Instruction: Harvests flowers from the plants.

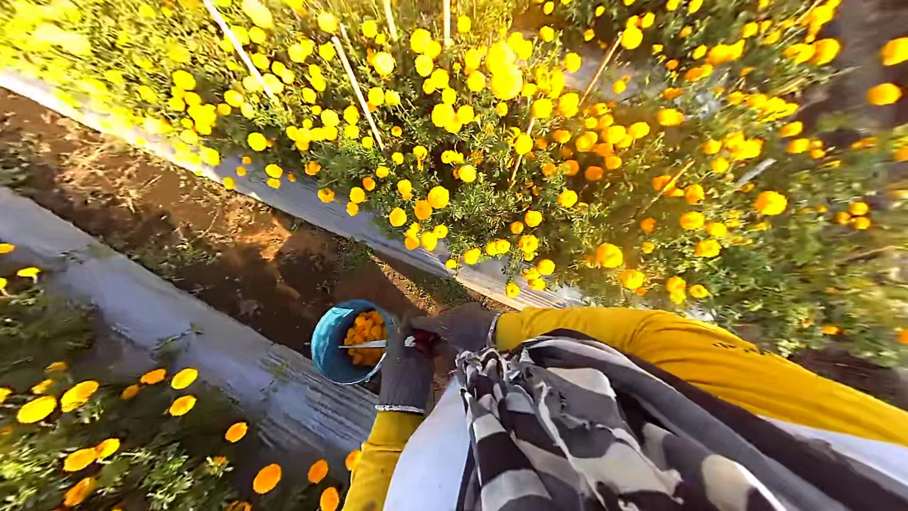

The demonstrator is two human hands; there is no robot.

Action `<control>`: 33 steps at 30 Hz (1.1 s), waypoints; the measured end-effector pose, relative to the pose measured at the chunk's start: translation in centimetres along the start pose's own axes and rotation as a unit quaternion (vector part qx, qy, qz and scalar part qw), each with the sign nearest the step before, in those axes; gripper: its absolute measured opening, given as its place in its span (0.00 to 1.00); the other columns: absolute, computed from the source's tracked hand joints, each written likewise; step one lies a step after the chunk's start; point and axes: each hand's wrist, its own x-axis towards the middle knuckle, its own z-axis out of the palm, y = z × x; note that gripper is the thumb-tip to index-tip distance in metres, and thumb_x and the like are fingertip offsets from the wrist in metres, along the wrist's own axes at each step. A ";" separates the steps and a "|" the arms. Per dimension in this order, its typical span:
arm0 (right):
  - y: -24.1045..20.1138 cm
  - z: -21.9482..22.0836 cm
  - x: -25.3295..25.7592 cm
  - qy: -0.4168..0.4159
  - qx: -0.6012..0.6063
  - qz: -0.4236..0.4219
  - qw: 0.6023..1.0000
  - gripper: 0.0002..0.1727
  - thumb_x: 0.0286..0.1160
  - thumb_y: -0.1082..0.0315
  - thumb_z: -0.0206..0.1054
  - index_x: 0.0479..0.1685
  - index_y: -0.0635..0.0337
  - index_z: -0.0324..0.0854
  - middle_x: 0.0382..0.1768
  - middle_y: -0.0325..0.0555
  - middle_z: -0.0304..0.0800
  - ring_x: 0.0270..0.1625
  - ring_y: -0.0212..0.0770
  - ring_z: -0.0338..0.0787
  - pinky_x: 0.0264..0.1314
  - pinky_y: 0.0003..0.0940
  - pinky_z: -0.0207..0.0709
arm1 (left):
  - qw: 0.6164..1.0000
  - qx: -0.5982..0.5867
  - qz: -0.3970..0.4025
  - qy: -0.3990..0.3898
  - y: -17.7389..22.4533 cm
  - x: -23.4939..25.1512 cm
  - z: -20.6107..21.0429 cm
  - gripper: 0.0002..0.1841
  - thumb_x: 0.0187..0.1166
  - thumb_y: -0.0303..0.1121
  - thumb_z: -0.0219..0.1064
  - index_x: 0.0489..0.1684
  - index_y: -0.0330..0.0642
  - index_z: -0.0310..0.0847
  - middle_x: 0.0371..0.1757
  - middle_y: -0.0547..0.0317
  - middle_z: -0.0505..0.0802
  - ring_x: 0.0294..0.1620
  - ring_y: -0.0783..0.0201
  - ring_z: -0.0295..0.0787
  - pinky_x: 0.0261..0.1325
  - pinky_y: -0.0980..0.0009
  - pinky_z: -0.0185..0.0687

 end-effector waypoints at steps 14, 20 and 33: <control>6.3 3.2 -15.5 0.316 0.278 0.209 0.883 0.25 0.85 0.59 0.64 0.79 0.54 0.79 0.67 0.54 0.89 0.67 0.49 0.89 0.76 0.55 0.76 | 0.741 0.478 -0.033 -0.470 -1.1 4.5 11.8 0.27 0.94 0.32 0.46 0.92 0.35 0.53 0.86 0.43 0.73 0.83 0.62 0.73 0.84 0.67 0.68; 10.2 -2.3 -22.5 0.493 0.275 0.284 0.775 0.24 0.78 0.52 0.67 0.71 0.51 0.84 0.47 0.44 0.95 0.44 0.39 0.93 0.53 0.47 0.87 | 0.899 0.312 -0.128 -0.279 -3.1 11.1 20.3 0.25 0.96 0.42 0.43 0.89 0.44 0.61 0.77 0.43 0.82 0.70 0.52 0.84 0.67 0.55 0.82; 22.4 -23.6 -17.1 0.368 -0.015 0.350 0.861 0.25 0.68 0.35 0.67 0.61 0.31 0.89 0.49 0.42 0.96 0.53 0.54 0.94 0.49 0.70 0.81 | 0.541 0.743 0.370 -0.136 13.0 28.0 38.3 0.40 0.74 0.36 0.73 0.91 0.62 0.62 0.94 0.38 0.54 0.86 0.28 0.61 0.72 0.28 0.73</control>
